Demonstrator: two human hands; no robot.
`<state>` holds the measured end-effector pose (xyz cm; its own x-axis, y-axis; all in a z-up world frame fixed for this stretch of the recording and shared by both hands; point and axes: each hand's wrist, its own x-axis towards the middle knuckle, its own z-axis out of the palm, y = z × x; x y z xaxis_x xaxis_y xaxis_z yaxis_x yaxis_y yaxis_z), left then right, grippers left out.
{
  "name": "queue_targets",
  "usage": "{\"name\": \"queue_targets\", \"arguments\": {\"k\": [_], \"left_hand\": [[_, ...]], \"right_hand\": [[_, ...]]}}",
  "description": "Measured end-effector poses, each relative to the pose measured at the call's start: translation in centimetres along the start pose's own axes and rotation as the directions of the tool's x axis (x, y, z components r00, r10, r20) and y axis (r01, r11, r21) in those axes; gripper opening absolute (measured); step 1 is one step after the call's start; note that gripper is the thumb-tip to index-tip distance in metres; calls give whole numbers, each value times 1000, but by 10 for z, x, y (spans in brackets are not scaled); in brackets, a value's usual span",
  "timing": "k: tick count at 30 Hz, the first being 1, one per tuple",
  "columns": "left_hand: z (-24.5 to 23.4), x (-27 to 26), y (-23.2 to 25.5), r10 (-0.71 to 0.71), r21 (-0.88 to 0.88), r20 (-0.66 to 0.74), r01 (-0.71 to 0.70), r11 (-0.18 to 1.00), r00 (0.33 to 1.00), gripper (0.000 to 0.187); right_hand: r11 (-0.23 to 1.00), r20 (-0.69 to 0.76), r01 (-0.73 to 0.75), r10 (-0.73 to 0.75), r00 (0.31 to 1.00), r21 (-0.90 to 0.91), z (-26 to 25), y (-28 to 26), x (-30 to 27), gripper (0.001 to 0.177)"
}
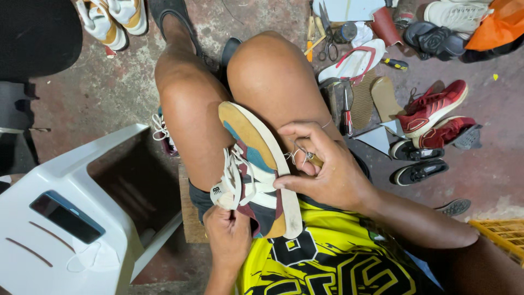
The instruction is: The person is repairing a sneaker by hand-sewing the sole to the upper. They use a needle and white thread, repeatedly piercing the shoe's edge and pulling the thread tight to secure the bond. The task is performed while sitting with the shoe resting on their lap.
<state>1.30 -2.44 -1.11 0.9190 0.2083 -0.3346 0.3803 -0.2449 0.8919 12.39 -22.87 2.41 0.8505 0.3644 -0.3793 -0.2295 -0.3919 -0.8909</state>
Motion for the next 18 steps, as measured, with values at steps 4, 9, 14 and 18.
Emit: {"name": "queue_targets", "arguments": {"k": [4, 9, 14, 18], "left_hand": [[-1, -25, -33, -6, -191, -150, -23, 981, 989, 21], [-25, -66, -79, -170, -261, -340, 81, 962, 925, 49], [-50, -86, -96, -439, -407, -439, 262, 875, 784, 51], [-47, -68, -49, 44, 135, -467, 22, 991, 883, 7]], "right_hand": [[1000, -18, -12, 12, 1000, -16, 3, 2, -1, 77], [994, 14, 18, -19, 1000, 106, 4, 6, 6, 76], [992, 2, 44, -45, 999, 116, -1, 10, 6, 76], [997, -36, 58, -57, 998, 43, -3, 13, 5, 74]]}}
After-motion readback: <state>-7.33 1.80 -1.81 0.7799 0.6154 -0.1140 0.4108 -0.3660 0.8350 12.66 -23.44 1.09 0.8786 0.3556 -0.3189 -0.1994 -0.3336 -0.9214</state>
